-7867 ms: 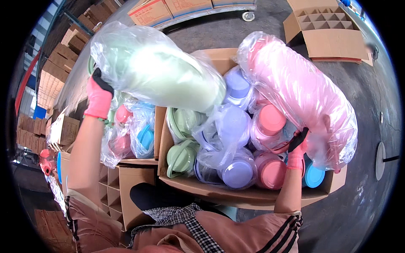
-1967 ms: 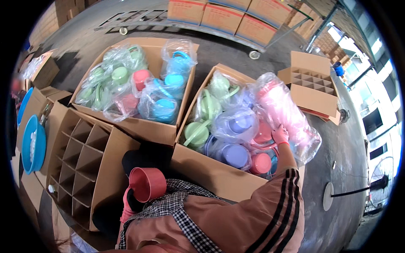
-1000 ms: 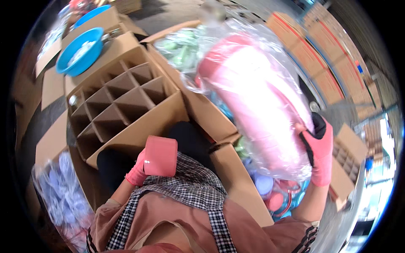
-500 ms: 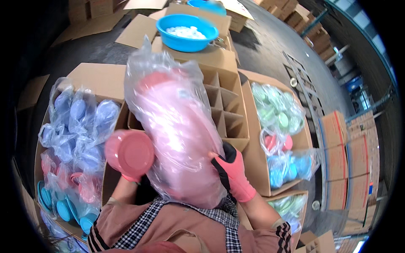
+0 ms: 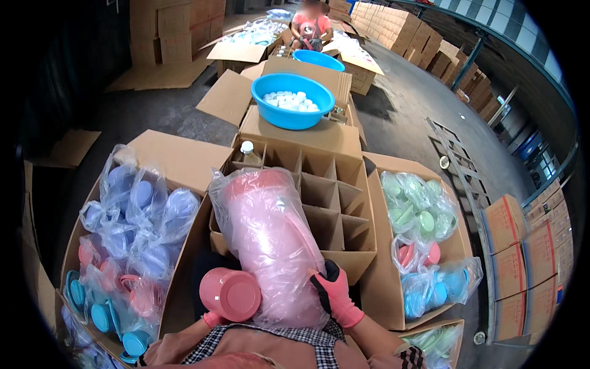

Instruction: The person sits on the floor in a warehouse and packs plastic kitchenware into cardboard boxes. They unwrap pink and green thermos flasks and matching cups from plastic bags, inspect the items, and place them into boxes. The person also handles a blue basin and stacks the items.

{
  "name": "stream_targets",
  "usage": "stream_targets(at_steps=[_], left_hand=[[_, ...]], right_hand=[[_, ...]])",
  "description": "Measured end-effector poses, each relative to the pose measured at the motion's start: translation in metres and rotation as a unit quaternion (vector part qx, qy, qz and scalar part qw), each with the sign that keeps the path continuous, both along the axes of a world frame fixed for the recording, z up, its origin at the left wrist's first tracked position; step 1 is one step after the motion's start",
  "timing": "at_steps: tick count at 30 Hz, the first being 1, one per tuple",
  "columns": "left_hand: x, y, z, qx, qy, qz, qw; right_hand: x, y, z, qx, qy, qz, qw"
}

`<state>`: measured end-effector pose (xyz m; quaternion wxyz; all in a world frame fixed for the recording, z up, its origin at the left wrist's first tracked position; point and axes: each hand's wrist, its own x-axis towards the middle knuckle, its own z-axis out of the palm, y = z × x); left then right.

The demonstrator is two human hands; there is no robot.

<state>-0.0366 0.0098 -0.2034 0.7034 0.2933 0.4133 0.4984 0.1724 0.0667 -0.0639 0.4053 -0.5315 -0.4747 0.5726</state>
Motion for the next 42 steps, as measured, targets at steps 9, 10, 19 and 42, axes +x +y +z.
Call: stream_targets(at_steps=[9, 10, 19, 42], left_hand=[[0.012, 0.006, 0.007, -0.029, 0.062, 0.017, 0.998], [0.013, 0.008, 0.008, -0.027, 0.065, 0.019, 0.997], [0.023, -0.013, 0.011, -0.054, 0.104, 0.064, 0.991], [-0.005, -0.064, 0.013, 0.002, 0.142, 0.075, 0.987]], right_hand=[[0.043, -0.008, -0.007, 0.014, 0.045, -0.042, 0.998], [0.047, -0.010, -0.007, 0.017, 0.053, -0.053, 0.997], [0.067, -0.008, -0.026, -0.008, 0.128, -0.056, 0.990], [0.042, -0.035, -0.023, -0.009, 0.119, -0.043, 0.992]])
